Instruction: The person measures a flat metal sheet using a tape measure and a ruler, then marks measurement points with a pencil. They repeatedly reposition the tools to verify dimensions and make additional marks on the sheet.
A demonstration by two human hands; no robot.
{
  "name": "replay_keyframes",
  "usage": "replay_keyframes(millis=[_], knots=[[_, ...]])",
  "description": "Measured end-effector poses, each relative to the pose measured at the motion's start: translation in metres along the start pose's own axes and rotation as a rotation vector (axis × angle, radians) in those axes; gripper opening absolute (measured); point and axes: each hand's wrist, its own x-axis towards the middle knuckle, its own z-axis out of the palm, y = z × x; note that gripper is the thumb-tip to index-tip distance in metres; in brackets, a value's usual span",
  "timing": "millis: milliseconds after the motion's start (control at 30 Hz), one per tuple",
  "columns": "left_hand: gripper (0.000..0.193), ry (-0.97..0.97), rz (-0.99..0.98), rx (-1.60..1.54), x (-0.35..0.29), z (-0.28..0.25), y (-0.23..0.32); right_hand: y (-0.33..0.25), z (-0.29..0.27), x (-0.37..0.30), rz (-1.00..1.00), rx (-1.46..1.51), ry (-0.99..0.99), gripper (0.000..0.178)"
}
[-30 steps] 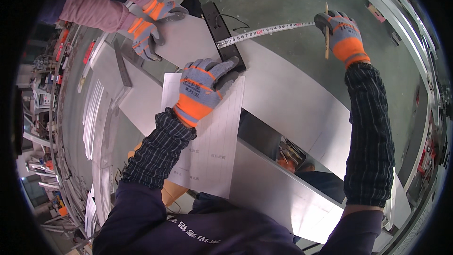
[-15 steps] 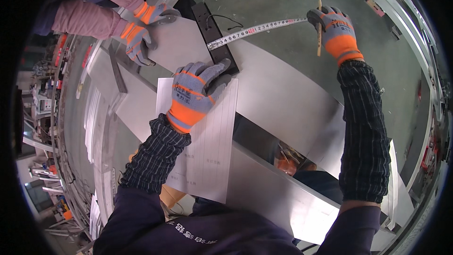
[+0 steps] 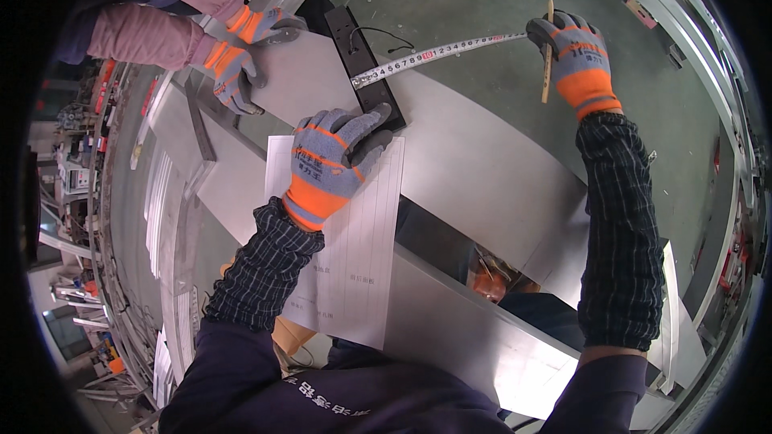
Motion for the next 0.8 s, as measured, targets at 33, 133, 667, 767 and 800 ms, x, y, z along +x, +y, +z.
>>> replay_keyframes(millis=[33, 133, 667, 767, 800], knots=[[0.039, 0.002, 0.001, -0.003, -0.0003, 0.0007, -0.0005, 0.0003, 0.0013, -0.0004, 0.002, 0.013, 0.010, 0.023], [0.039, 0.012, 0.000, -0.009, -0.0016, 0.0015, -0.0017, -0.0028, -0.0057, -0.0026, -0.003, -0.011, -0.016, 0.024], [0.046, 0.042, 0.007, -0.046, -0.0025, 0.0038, -0.0054, -0.0003, -0.0011, -0.0069, -0.004, 0.004, 0.018, 0.023], [0.049, 0.065, -0.080, -0.148, -0.0038, 0.0058, -0.0070, -0.0026, -0.0029, -0.0068, 0.009, 0.013, -0.015, 0.023], [0.050, 0.069, -0.123, -0.191, -0.0039, 0.0062, -0.0065, -0.0022, -0.0038, -0.0071, 0.010, 0.021, -0.022, 0.023]])
